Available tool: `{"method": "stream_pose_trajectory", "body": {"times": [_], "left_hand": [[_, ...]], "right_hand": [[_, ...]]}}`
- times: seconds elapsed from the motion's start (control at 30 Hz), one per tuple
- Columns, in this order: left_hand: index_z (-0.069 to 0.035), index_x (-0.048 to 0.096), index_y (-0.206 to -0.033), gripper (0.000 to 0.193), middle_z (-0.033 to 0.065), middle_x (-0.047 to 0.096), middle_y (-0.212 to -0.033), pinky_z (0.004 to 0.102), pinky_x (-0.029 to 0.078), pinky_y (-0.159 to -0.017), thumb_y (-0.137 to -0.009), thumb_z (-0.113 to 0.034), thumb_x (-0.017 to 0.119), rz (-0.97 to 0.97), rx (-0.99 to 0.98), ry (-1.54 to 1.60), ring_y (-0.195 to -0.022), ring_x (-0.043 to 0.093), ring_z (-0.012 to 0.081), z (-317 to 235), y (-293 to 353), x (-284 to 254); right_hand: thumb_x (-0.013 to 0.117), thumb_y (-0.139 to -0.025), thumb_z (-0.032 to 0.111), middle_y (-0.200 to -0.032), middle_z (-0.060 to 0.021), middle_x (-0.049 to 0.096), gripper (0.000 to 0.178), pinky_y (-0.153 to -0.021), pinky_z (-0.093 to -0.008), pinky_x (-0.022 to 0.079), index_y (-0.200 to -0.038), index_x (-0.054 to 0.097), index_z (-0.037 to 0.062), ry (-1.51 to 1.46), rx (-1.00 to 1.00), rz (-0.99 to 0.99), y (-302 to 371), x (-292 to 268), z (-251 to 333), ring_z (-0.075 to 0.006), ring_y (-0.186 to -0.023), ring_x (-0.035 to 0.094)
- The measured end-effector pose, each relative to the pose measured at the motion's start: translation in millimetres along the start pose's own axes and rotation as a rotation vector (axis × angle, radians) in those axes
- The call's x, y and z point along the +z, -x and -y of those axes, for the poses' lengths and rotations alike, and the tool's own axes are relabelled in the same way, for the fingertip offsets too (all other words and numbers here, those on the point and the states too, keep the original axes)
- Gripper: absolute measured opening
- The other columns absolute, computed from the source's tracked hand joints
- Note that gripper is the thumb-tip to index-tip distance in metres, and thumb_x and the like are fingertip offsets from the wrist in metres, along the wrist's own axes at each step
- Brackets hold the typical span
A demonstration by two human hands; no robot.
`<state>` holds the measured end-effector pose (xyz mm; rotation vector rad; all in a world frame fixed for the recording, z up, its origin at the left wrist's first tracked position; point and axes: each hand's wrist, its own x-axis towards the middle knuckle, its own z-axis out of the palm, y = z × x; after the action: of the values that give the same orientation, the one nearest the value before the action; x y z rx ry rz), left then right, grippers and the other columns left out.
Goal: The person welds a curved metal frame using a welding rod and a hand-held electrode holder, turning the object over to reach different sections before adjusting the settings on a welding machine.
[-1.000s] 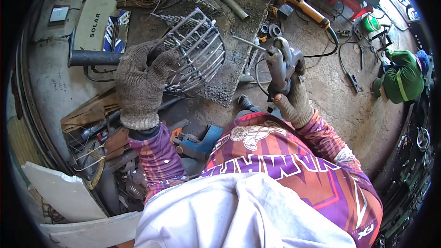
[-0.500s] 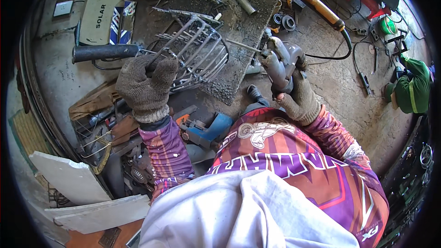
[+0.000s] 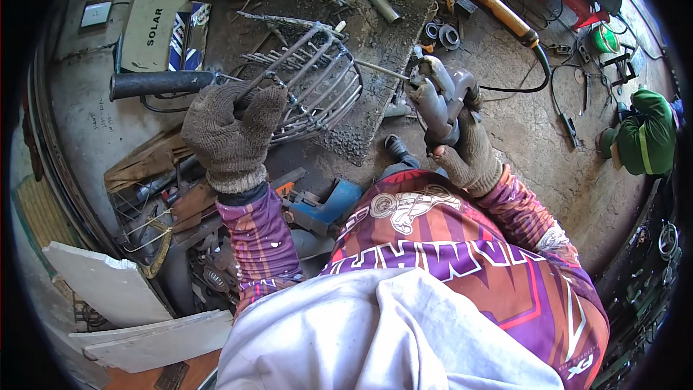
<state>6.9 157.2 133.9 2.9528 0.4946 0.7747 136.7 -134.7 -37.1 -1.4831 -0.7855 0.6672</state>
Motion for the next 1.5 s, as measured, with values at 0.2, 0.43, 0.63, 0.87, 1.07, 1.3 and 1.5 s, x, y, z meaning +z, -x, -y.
{"method": "stream_pose_trajectory", "body": {"times": [0.2, 0.43, 0.63, 0.87, 1.07, 1.3, 1.5], "left_hand": [[-0.004, 0.073, -0.083, 0.037, 0.0067, 0.067, -0.072, 0.0346, 0.05, -0.067, -0.077, -0.039, 0.084, 0.018, 0.005, 0.019, -0.068, 0.065, 0.022, -1.6, -0.1, -0.9], [-0.005, 0.072, -0.08, 0.038, 0.0057, 0.065, -0.067, 0.0343, 0.049, -0.062, -0.077, -0.042, 0.083, -0.009, 0.044, -0.002, -0.063, 0.064, 0.0216, -6.7, -1.3, -0.2], [-0.009, 0.071, -0.077, 0.043, 0.0045, 0.063, -0.064, 0.0368, 0.049, -0.057, -0.075, -0.052, 0.081, -0.046, 0.069, 0.0, -0.058, 0.062, 0.0248, -6.9, -4.6, 3.4], [-0.004, 0.068, -0.079, 0.045, 0.0061, 0.067, -0.068, 0.0292, 0.047, -0.047, -0.069, -0.043, 0.089, -0.139, -0.076, 0.198, -0.06, 0.066, 0.0172, -8.9, 2.5, 7.4], [-0.004, 0.07, -0.083, 0.047, 0.0058, 0.07, -0.077, 0.0312, 0.051, -0.057, -0.074, -0.048, 0.085, -0.083, -0.208, 0.135, -0.063, 0.067, 0.0186, -11.2, -0.3, 5.4], [-0.003, 0.07, -0.08, 0.037, 0.0038, 0.063, -0.07, 0.0337, 0.047, -0.062, -0.079, -0.038, 0.082, 0.032, -0.036, 0.259, -0.066, 0.062, 0.0171, -8.2, -6.7, 1.6], [-0.004, 0.072, -0.081, 0.037, 0.0051, 0.065, -0.07, 0.0344, 0.049, -0.064, -0.077, -0.039, 0.084, 0.022, -0.004, 0.095, -0.066, 0.063, 0.0189, -8.9, -8.8, -0.6]], "right_hand": [[0.071, -0.083, 0.034, -0.102, -0.0224, 0.066, 0.065, -0.084, -0.0441, 0.05, -0.131, 0.049, -0.0039, 0.06, -0.069, -0.002, -2.1, -1.8, 8.5, -0.0405, -0.093, 0.066], [0.071, -0.083, 0.031, -0.1, -0.0212, 0.067, 0.062, -0.082, -0.0433, 0.05, -0.13, 0.048, -0.0026, 0.048, -0.04, 0.019, -1.2, -2.9, 7.7, -0.0391, -0.092, 0.067], [0.071, -0.082, 0.03, -0.103, -0.0219, 0.066, 0.062, -0.083, -0.044, 0.05, -0.13, 0.049, -0.0021, 0.13, -0.097, 0.008, -2.4, -6.8, 8.9, -0.0388, -0.093, 0.067], [0.066, -0.09, 0.027, -0.095, -0.0087, 0.06, 0.055, -0.073, -0.0321, 0.047, -0.128, 0.041, -0.0043, 0.067, -0.091, 0.081, -3.7, -6.5, 9.0, -0.0171, -0.078, 0.058], [0.066, -0.093, 0.034, -0.094, -0.0075, 0.058, 0.061, -0.072, -0.0302, 0.048, -0.134, 0.039, -0.0025, -0.014, 0.033, -0.027, 4.2, 1.6, 2.6, -0.0145, -0.08, 0.057], [0.069, -0.085, 0.04, -0.11, -0.0221, 0.062, 0.072, -0.086, -0.0421, 0.049, -0.136, 0.044, -0.0039, -0.049, 0.036, -0.024, 6.3, -4.7, 1.8, -0.0357, -0.099, 0.063], [0.069, -0.083, 0.037, -0.109, -0.0239, 0.063, 0.069, -0.084, -0.0457, 0.048, -0.134, 0.046, -0.0048, -0.003, -0.008, -0.036, 3.8, -2.9, -1.1, -0.0414, -0.097, 0.063]]}}
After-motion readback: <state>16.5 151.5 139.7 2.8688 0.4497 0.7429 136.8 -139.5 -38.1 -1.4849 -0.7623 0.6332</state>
